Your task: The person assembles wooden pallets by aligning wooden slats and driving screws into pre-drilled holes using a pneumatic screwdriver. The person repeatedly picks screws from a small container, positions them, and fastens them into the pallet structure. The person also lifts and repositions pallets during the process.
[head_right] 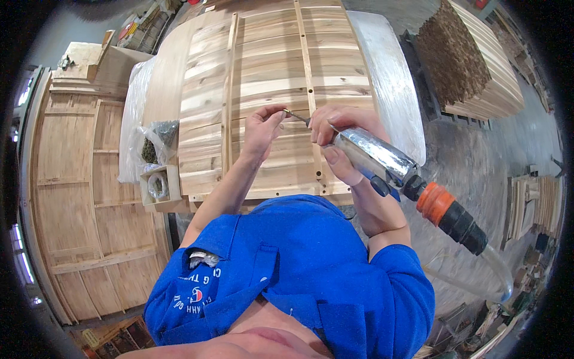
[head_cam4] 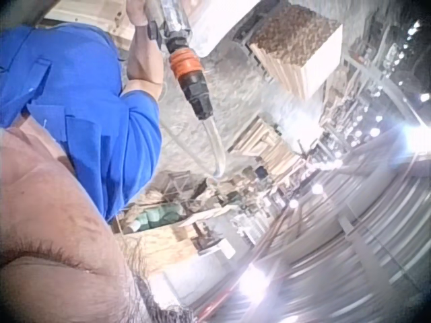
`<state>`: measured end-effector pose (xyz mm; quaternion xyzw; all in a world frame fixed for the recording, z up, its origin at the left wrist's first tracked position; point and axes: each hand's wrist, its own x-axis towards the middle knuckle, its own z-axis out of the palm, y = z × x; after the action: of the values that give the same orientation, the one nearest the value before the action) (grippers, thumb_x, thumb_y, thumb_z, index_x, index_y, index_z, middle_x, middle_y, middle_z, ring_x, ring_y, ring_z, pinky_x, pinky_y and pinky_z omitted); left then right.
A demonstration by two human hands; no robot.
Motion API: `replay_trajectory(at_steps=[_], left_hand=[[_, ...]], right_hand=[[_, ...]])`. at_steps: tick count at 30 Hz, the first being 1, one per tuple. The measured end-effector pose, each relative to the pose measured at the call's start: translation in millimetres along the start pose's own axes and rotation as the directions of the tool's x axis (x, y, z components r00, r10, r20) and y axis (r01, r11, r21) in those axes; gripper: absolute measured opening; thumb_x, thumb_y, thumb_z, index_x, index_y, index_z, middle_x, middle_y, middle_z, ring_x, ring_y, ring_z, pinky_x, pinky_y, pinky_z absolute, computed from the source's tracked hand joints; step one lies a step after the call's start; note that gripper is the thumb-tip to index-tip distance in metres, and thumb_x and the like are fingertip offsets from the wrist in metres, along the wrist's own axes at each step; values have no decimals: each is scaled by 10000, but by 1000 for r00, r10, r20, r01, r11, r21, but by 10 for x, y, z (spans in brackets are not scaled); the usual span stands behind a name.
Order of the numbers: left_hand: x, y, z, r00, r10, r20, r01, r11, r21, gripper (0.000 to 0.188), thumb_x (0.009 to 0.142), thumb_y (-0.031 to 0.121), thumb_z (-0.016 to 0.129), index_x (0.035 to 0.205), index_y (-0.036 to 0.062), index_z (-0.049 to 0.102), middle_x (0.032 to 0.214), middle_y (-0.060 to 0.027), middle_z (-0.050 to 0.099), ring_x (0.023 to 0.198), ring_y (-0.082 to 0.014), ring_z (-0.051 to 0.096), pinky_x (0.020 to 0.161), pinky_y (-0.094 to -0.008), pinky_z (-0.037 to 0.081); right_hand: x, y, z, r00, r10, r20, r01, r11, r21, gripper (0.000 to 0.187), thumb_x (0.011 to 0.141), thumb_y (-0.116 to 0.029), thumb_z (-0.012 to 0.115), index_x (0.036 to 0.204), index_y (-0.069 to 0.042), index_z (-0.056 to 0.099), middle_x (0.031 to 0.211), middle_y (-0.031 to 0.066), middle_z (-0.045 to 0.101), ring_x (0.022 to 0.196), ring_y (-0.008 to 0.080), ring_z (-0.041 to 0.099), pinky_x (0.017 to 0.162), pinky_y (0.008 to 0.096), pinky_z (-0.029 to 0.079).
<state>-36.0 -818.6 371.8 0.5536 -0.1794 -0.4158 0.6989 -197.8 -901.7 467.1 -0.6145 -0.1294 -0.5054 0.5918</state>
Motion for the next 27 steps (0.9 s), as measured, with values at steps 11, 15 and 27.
replay_trajectory(at_steps=[11, 15, 27], left_hand=[[383, -79, -63, 996, -81, -21, 81, 996, -23, 164, 843, 47, 558, 994, -15, 572, 845, -91, 637, 463, -4, 355, 389, -161, 253], [465, -162, -79, 994, -106, -15, 106, 994, 10, 160, 844, 48, 553, 993, -8, 574, 846, -90, 639, 465, -3, 353, 392, -160, 251], [867, -242, 87, 941, -303, 151, 320, 942, -105, 219, 854, 69, 517, 1063, 17, 556, 797, -66, 635, 442, -9, 337, 391, -167, 250]], right_hand=[[129, 459, -193, 996, 73, -50, -72, 997, 27, 373, 792, -193, 655, 1048, -37, 433, 700, 79, 525, 688, 196, 531, 717, 392, 457], [145, 597, -232, 989, 130, -70, -127, 991, 45, 383, 792, -191, 658, 1057, -33, 431, 701, 75, 526, 688, 185, 532, 711, 379, 460], [343, 1092, -490, 934, 315, -168, -335, 936, -109, 406, 774, -135, 596, 1093, 29, 405, 734, 91, 529, 690, 176, 521, 697, 346, 442]])
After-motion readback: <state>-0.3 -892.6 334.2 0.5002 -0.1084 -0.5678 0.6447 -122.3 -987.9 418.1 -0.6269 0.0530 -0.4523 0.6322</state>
